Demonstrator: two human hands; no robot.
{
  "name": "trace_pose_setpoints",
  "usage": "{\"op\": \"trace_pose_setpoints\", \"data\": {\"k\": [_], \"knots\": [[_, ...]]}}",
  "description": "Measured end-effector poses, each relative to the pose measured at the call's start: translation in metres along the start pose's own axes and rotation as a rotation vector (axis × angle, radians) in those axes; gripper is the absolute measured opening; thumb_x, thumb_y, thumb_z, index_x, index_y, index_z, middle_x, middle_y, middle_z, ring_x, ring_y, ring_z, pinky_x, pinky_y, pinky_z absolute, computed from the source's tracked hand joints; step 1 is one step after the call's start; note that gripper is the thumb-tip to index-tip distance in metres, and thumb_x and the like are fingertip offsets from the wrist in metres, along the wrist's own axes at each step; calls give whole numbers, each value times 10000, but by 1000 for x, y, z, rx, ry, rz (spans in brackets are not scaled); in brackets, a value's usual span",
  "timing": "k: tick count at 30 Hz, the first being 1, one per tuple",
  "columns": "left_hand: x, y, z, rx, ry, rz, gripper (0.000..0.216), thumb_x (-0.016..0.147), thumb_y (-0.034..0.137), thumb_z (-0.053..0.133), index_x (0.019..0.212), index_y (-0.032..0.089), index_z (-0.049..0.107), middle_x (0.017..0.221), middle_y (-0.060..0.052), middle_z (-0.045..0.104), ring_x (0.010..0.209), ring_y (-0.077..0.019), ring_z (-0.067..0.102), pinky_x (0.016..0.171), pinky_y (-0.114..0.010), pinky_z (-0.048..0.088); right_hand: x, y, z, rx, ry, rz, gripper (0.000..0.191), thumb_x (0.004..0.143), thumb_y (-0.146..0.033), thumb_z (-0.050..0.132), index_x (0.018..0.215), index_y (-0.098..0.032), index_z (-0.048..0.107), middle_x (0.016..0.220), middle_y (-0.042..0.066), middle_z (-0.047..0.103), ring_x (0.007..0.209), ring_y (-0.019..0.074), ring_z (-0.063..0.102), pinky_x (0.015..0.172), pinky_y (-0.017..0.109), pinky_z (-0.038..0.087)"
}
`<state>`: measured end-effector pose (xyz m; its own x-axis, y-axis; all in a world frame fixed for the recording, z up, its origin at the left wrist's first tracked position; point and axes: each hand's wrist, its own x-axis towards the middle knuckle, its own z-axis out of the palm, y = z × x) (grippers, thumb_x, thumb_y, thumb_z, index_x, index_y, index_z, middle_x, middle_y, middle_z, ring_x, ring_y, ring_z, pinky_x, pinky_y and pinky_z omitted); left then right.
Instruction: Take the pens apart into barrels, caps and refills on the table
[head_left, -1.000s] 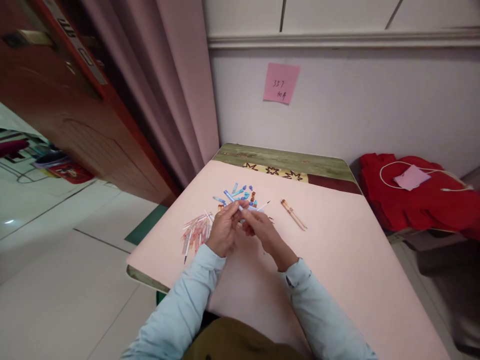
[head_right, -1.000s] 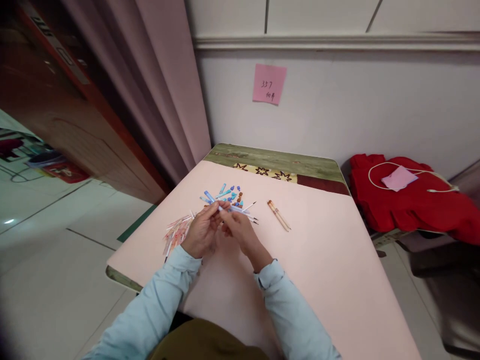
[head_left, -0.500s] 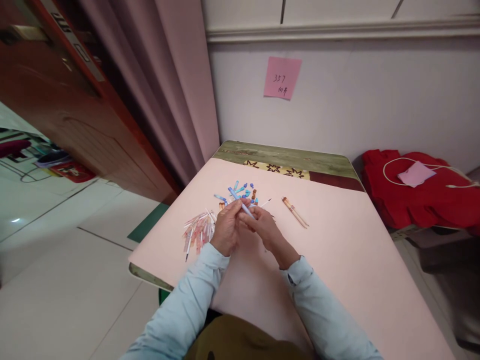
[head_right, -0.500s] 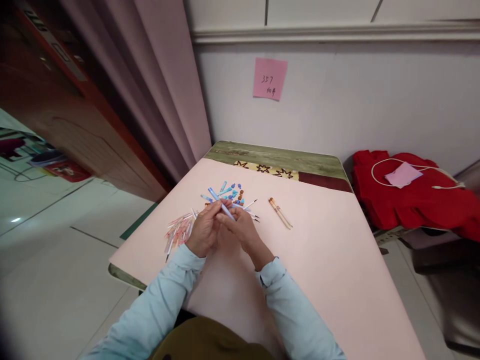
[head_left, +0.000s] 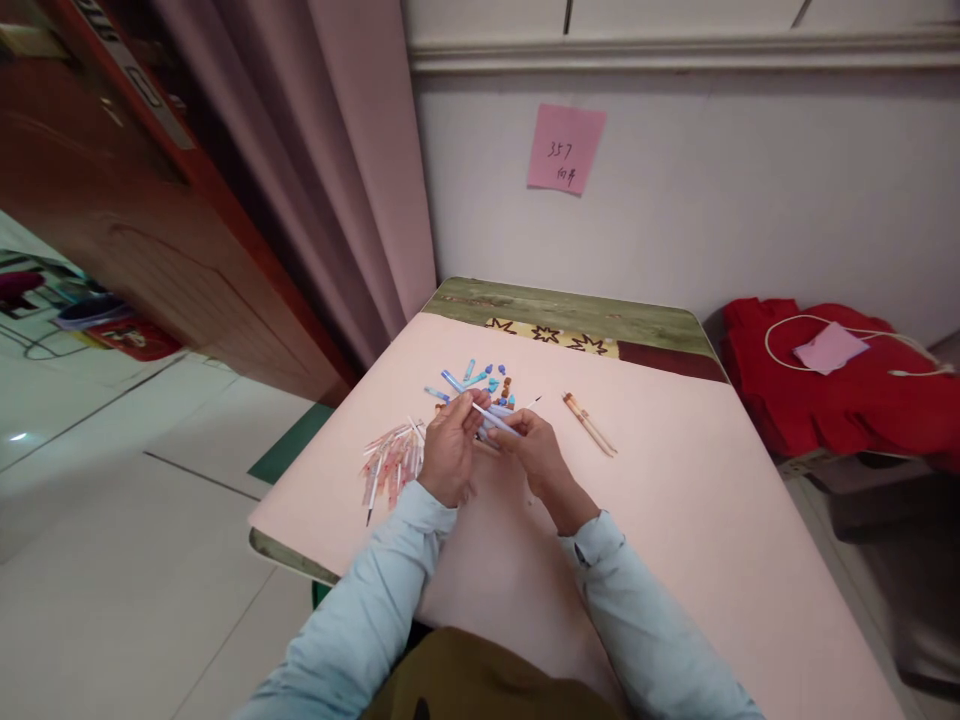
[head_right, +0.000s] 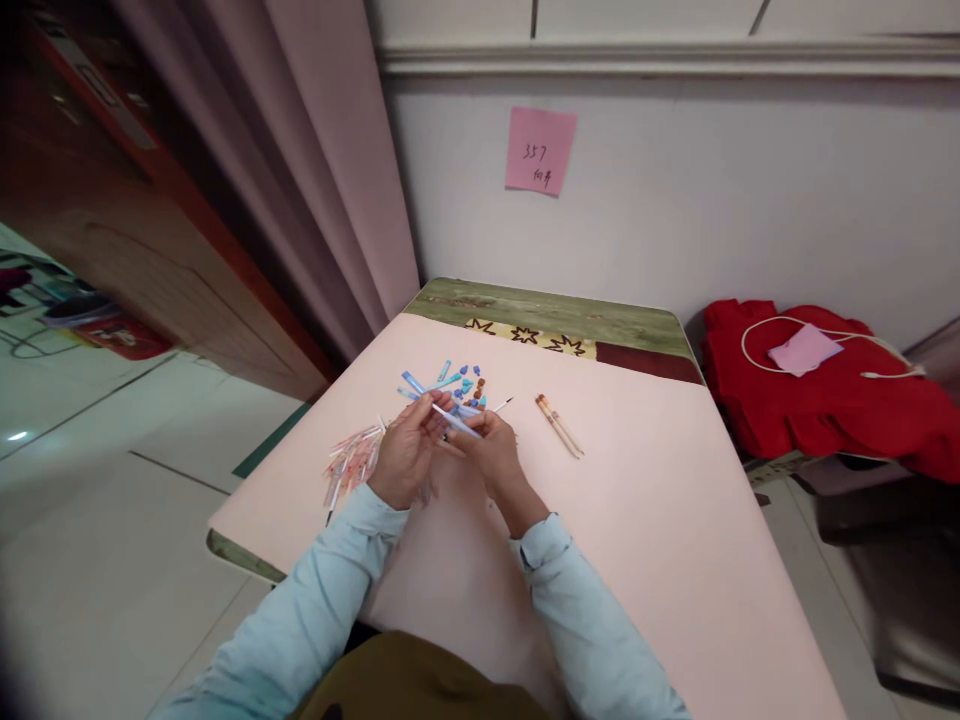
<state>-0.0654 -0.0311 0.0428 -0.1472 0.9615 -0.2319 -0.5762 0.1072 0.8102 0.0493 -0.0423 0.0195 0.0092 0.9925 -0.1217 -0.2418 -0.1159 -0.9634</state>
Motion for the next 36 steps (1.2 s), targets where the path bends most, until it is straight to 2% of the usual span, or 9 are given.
{"op": "trace_pose_setpoints", "data": {"k": [5,10,14,16,19,24,27,30,36], "knots": [[8,8,-7,170,-11,63,306,721,376,781,881,127,708,874,-76,729,732,-149,684,705,-294,553,5,-7,-13,-359,42,-116,274,724,-453,736,728,-196,643,651,-20,638,611,143,539,591,247,387],[24,13,-28,452,55,113,300,685,363,771,845,125,684,708,-53,697,572,-151,640,582,-292,516,6,-30,-30,-926,108,-232,169,828,-312,659,960,-274,757,901,18,735,817,190,639,709,263,421],[28,20,-39,984,58,300,117,716,300,704,706,185,686,571,-2,618,539,-161,578,566,-273,406,1,-40,-30,-1230,76,-289,275,900,-242,559,1109,-294,731,1022,61,714,935,206,640,744,270,415],[25,22,-40,1286,53,394,142,726,286,691,617,202,657,574,-18,618,596,-185,582,594,-282,353,-2,-41,-27,-1269,71,-291,284,905,-236,551,1140,-278,705,1009,61,716,898,203,646,710,269,404],[21,22,-38,1535,38,368,174,767,323,667,629,217,652,655,-56,665,686,-233,606,614,-297,313,-3,-42,-24,-1245,119,-268,200,886,-279,594,1059,-247,689,897,35,727,784,195,645,649,266,371],[14,17,-34,1501,43,405,121,725,325,741,784,222,716,717,-82,683,751,-273,625,666,-308,344,-3,-46,-22,-1165,159,-326,107,872,-320,633,902,-246,703,818,12,725,724,171,630,635,257,353],[10,15,-28,1447,-41,471,323,750,263,724,1073,252,718,777,-57,700,784,-258,635,716,-308,381,-6,-51,-22,-1161,168,-351,113,864,-317,640,915,-249,714,847,12,734,731,167,635,637,255,360],[6,12,-23,1583,-160,429,465,818,223,638,1280,278,625,861,-34,722,835,-234,650,748,-301,415,-9,-55,-24,-1209,99,-323,112,848,-323,655,909,-261,725,821,4,739,733,175,645,629,259,362],[3,12,-22,1732,-224,433,385,850,170,576,1222,238,653,955,-58,733,909,-228,663,776,-304,447,-2,-44,-29,-1170,-112,-188,107,779,-298,729,882,-267,732,769,-17,739,723,172,662,623,252,386]]}}
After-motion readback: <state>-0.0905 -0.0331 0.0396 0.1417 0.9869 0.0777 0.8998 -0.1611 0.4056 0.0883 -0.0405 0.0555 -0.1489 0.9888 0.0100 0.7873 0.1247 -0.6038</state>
